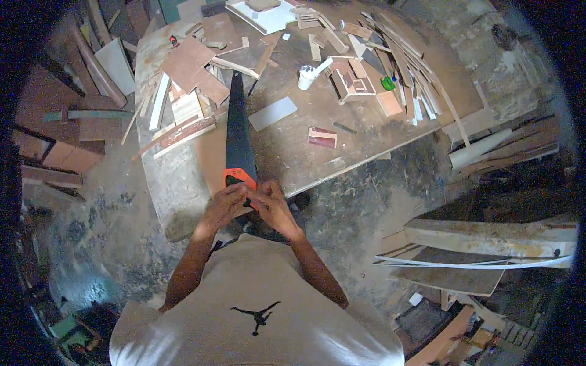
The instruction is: The person sands a small wooden piece, applies glue to it, and attaches it to a larger wooden frame structure. They then use a hand saw to cut a piece of wood and mark another piece with a pencil. The person continues to assemble the wooden model by gluing and fitting small pieces together.
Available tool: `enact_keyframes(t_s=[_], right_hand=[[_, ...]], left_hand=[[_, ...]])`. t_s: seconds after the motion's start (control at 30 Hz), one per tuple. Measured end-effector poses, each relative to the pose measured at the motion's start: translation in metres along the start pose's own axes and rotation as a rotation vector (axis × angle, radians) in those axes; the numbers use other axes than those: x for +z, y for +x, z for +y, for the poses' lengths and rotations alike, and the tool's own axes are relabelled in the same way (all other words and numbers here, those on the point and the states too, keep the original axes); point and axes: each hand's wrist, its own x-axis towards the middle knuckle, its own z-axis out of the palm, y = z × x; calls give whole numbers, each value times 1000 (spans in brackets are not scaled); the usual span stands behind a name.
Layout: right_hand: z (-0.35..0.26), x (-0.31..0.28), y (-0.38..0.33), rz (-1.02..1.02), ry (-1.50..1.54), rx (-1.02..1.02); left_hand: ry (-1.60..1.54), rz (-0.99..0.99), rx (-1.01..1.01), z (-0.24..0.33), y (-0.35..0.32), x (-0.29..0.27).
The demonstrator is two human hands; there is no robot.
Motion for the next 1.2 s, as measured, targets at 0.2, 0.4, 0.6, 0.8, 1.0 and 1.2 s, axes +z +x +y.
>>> enact_keyframes(t_s=[0.2,0.4,0.6,0.8,1.0,1.2], right_hand=[[10,17,8,100,5,11],[11,28,12,110,135,69],[4,27,18,28,274,106],[4,31,21,25,50,9],[4,35,11,101,17,138],[35,36,-5,122,158,332]], left_hand=[[-397,-15,-12,-9,15,2],[-491,-91,54,5,8,4],[-546,-88,154,-5,5,0],[-606,-31,33,-9,1,-1],[-540,74,59,-8,5,1],[-285,300,209,-25,13,-50]])
